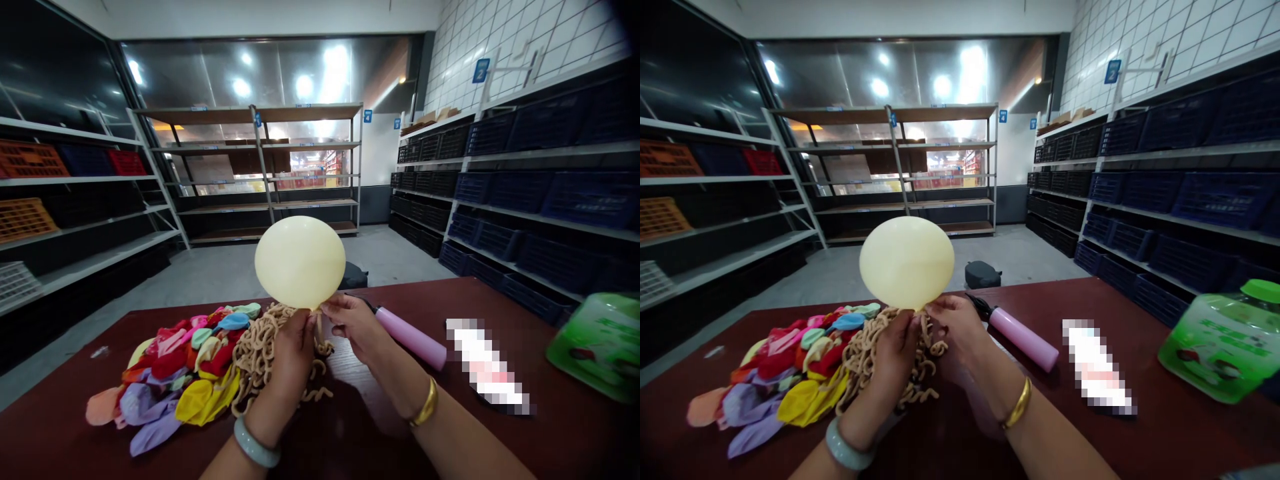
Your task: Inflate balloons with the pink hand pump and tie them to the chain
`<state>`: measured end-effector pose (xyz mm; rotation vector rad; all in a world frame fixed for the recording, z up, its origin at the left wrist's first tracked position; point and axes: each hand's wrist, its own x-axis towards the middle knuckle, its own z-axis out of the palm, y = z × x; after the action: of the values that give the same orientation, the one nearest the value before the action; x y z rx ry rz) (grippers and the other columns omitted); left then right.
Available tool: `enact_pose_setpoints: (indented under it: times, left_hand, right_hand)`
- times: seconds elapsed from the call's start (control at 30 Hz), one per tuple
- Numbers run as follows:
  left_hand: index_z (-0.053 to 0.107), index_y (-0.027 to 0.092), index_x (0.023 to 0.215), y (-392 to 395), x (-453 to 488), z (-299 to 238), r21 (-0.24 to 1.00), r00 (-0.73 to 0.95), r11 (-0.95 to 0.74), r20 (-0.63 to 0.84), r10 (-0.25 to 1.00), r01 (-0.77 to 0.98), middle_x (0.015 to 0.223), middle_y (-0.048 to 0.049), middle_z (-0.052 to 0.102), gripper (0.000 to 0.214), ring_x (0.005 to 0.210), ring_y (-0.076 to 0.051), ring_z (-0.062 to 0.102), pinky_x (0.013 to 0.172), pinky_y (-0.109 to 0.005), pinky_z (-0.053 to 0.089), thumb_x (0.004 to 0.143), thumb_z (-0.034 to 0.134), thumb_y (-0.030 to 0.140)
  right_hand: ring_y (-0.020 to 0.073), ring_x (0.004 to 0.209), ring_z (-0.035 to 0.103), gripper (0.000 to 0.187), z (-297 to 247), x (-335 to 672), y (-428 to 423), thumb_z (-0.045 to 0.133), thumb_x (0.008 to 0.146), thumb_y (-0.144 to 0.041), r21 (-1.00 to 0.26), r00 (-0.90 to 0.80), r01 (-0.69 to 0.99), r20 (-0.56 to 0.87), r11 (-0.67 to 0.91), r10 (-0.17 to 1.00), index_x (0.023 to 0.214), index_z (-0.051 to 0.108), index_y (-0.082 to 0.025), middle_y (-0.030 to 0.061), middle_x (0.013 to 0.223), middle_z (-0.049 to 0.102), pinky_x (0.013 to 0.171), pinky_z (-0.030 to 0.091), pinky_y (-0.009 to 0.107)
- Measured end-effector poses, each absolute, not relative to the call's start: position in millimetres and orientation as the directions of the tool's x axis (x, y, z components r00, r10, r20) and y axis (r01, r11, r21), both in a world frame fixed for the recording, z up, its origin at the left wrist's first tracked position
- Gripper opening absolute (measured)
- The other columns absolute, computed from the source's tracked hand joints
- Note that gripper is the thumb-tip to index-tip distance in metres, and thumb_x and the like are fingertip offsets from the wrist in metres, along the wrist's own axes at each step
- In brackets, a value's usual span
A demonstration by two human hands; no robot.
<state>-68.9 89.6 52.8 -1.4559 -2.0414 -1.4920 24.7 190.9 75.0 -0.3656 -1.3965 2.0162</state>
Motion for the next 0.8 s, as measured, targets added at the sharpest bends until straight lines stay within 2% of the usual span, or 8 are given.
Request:
enact_pose_setpoints:
  times: [0.1, 0.17, 0.33, 0.5, 0.63, 0.8]
  left_hand:
    - [0.059, 0.019, 0.079, 94, -68, 47, 0.646, -0.513, -0.022, 0.625, 0.588, 0.763, 0.07, -0.0017, 0.06, 0.025, 0.064, -0.016, 0.054, 0.06, -0.026, 0.039, 0.093, 0.044, 0.033]
    - [0.058, 0.018, 0.076, 98, -67, 40, 0.688, -0.526, -0.041, 0.591, 0.611, 0.725, 0.068, -0.0013, 0.059, 0.028, 0.063, -0.016, 0.053, 0.06, -0.027, 0.039, 0.092, 0.043, 0.036]
    - [0.059, 0.018, 0.075, 108, -61, 30, 0.787, -0.509, -0.134, 0.508, 0.695, 0.602, 0.067, -0.0017, 0.06, 0.031, 0.063, -0.016, 0.054, 0.061, -0.027, 0.041, 0.092, 0.045, 0.04]
    - [0.065, 0.017, 0.086, 112, -55, 32, 0.813, -0.473, -0.179, 0.484, 0.736, 0.554, 0.077, -0.004, 0.065, 0.031, 0.072, -0.018, 0.057, 0.066, -0.027, 0.043, 0.092, 0.045, 0.04]
    - [0.063, 0.017, 0.08, 111, -62, 31, 0.816, -0.535, -0.153, 0.494, 0.685, 0.557, 0.072, -0.0032, 0.062, 0.034, 0.069, -0.018, 0.056, 0.065, -0.028, 0.043, 0.092, 0.044, 0.043]
    - [0.061, 0.017, 0.087, 106, -77, 33, 0.796, -0.621, -0.052, 0.51, 0.595, 0.603, 0.081, -0.0058, 0.066, 0.03, 0.076, -0.021, 0.06, 0.07, -0.031, 0.045, 0.092, 0.042, 0.04]
  right_hand:
    - [0.0098, 0.051, 0.047, 0.03, 73, 22, 191, 0.079, 0.063, -0.039, -0.847, -0.773, -0.403, 0.113, -0.346, 0.625, 0.077, 0.065, -0.016, 0.0008, 0.066, 0.061, 0.046, 0.036, 0.022]
    - [0.0094, 0.05, 0.046, 0.032, 70, 19, 191, 0.079, 0.062, -0.041, -0.822, -0.752, -0.435, 0.106, -0.368, 0.651, 0.072, 0.06, -0.017, -0.001, 0.063, 0.057, 0.046, 0.037, 0.022]
    - [0.0107, 0.048, 0.045, 0.037, 60, 11, 197, 0.079, 0.06, -0.046, -0.79, -0.629, -0.522, 0.102, -0.322, 0.771, 0.068, 0.055, -0.019, -0.0031, 0.055, 0.052, 0.046, 0.037, 0.023]
    - [0.0101, 0.047, 0.044, 0.037, 58, 9, 208, 0.076, 0.063, -0.048, -0.782, -0.577, -0.552, 0.109, -0.288, 0.81, 0.066, 0.054, -0.019, -0.0043, 0.052, 0.049, 0.047, 0.036, 0.023]
    - [0.0093, 0.049, 0.045, 0.035, 60, 10, 203, 0.08, 0.061, -0.046, -0.792, -0.6, -0.54, 0.125, -0.285, 0.79, 0.066, 0.059, -0.018, -0.0033, 0.055, 0.053, 0.05, 0.036, 0.023]
    - [0.008, 0.051, 0.043, 0.035, 54, 6, 190, 0.085, 0.056, -0.042, -0.856, -0.697, -0.437, 0.127, -0.277, 0.706, 0.069, 0.068, -0.014, -0.0014, 0.061, 0.059, 0.052, 0.034, 0.023]
